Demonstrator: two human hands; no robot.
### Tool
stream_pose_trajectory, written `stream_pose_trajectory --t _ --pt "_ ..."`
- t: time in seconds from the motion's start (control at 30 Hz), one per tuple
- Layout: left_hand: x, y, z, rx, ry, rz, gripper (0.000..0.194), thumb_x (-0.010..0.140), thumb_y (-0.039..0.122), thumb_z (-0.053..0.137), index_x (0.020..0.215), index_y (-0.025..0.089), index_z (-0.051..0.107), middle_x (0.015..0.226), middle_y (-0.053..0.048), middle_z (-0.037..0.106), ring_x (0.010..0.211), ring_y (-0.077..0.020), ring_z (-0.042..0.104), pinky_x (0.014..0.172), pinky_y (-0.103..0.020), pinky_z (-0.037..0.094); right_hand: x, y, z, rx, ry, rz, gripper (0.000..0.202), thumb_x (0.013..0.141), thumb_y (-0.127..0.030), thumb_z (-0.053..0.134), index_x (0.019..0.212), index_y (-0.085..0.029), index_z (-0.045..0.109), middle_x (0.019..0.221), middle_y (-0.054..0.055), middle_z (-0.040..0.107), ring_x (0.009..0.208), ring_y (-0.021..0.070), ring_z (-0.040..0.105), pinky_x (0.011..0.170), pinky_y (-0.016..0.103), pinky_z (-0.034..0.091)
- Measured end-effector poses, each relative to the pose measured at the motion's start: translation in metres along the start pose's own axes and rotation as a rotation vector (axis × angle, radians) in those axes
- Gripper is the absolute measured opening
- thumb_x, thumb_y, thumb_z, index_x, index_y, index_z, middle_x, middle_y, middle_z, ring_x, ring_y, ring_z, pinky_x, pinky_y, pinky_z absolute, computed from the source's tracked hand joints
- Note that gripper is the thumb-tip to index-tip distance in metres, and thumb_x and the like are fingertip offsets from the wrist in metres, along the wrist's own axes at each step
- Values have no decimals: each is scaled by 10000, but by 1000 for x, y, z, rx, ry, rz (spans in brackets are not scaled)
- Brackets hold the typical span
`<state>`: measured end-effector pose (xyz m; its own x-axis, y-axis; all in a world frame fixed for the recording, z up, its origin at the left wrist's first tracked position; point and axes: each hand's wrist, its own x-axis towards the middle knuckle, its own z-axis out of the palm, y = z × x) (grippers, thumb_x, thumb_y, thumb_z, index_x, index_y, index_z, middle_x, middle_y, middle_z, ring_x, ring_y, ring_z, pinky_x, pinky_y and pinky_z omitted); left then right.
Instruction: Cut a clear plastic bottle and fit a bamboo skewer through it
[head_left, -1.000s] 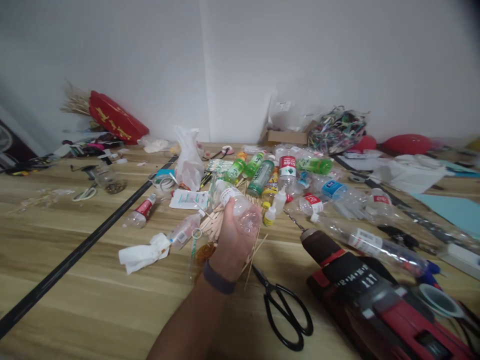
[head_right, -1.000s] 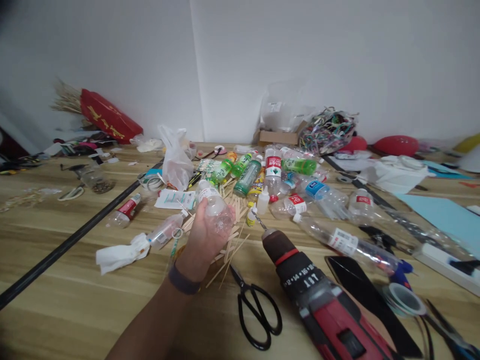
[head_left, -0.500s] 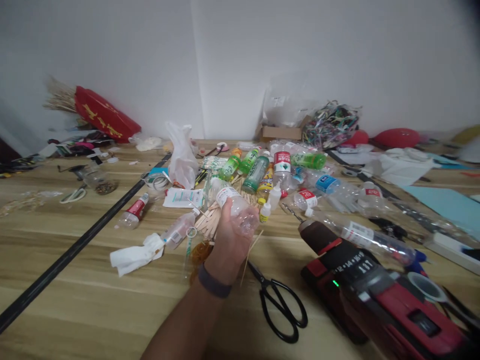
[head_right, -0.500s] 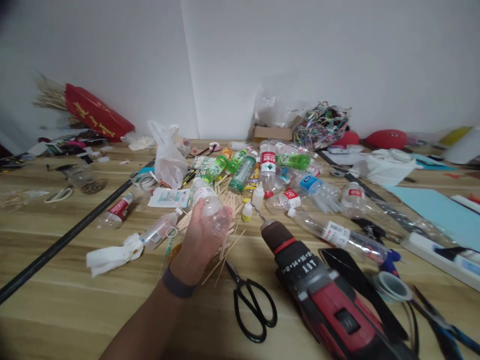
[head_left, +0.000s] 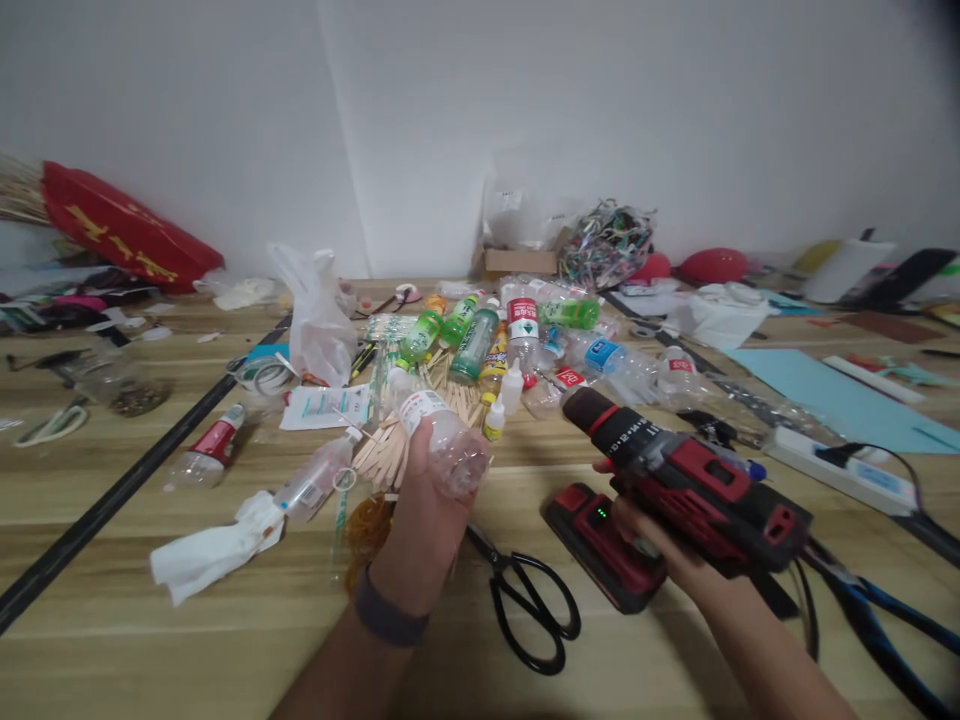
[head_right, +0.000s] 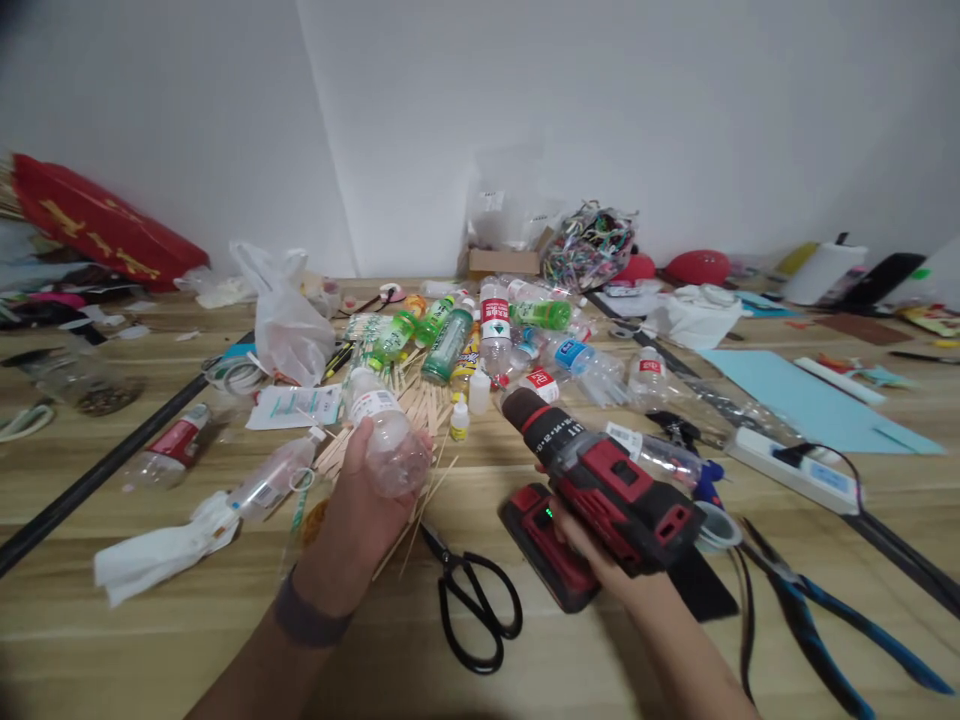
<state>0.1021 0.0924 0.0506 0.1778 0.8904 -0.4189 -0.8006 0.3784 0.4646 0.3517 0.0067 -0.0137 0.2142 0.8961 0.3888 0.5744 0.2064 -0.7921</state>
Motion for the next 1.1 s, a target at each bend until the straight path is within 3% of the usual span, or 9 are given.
stream_pose_trajectory --t 0.13,0.33,0.5,0.67,0.77,0.83,0.97,1.0,1.1 --pt "-2 -3 -1 13 12 -27 240 1022 367 509 945 173 628 782 -59 743 686 -160 723 662 -245 591 7 -10 0 122 -67 22 319 973 -467 578 1171 -234 666 599 -23 578 521 192 575 509 327 519" --pt "-6 -8 0 6 -12 -47 271 1032 368 485 914 171 631 749 -56 729 666 -153 697 656 -243 572 10 -16 -2 172 -96 58 315 940 -460 595 1108 -204 665 579 -29 587 516 184 593 535 314 527" --pt "-12 -10 1 -24 -9 -92 258 1006 385 539 910 172 649 766 -58 720 683 -164 687 693 -268 568 0 -9 3 -62 134 150 371 799 -564 688 984 -244 725 772 29 714 752 264 698 700 384 581" --pt "-15 -10 2 -30 -10 -104 280 1011 403 522 897 179 645 733 -47 704 670 -156 674 685 -252 549 -55 -7 7 -319 321 204 456 818 -632 648 951 -204 724 886 94 732 762 291 678 605 385 544" --pt "-16 -10 1 -19 -24 -93 300 1022 406 494 874 188 637 723 -41 705 672 -153 677 693 -257 553 -90 -20 8 -540 335 3 488 949 -576 557 1190 -165 662 1026 136 682 869 293 649 648 392 531" --pt "-16 -12 -1 -6 -34 -88 287 1008 413 524 867 191 639 718 -38 705 676 -156 678 693 -265 555 -99 -37 12 -645 364 -140 433 1015 -517 495 1181 -141 632 1004 151 648 899 306 614 706 428 503" --pt "-19 -19 -4 -6 -71 -83 243 944 424 631 855 198 634 729 -20 695 684 -154 664 725 -280 548 -81 -79 37 -569 226 -463 188 1043 -244 497 1159 -154 614 983 94 622 909 220 586 804 353 486" --pt "-20 -21 -5 -3 -89 -74 247 929 431 652 860 194 636 737 -17 691 687 -153 659 738 -282 545 -73 -87 46 -513 135 -552 209 1026 -190 508 1208 -137 597 1069 111 624 990 218 592 862 344 490" --pt "-27 -25 -7 37 -145 -72 331 896 503 682 895 173 661 779 -27 688 710 -165 648 798 -302 544 -51 -101 75 -405 82 -668 359 972 -88 515 1330 -59 534 1294 192 558 1232 255 525 1033 363 460"
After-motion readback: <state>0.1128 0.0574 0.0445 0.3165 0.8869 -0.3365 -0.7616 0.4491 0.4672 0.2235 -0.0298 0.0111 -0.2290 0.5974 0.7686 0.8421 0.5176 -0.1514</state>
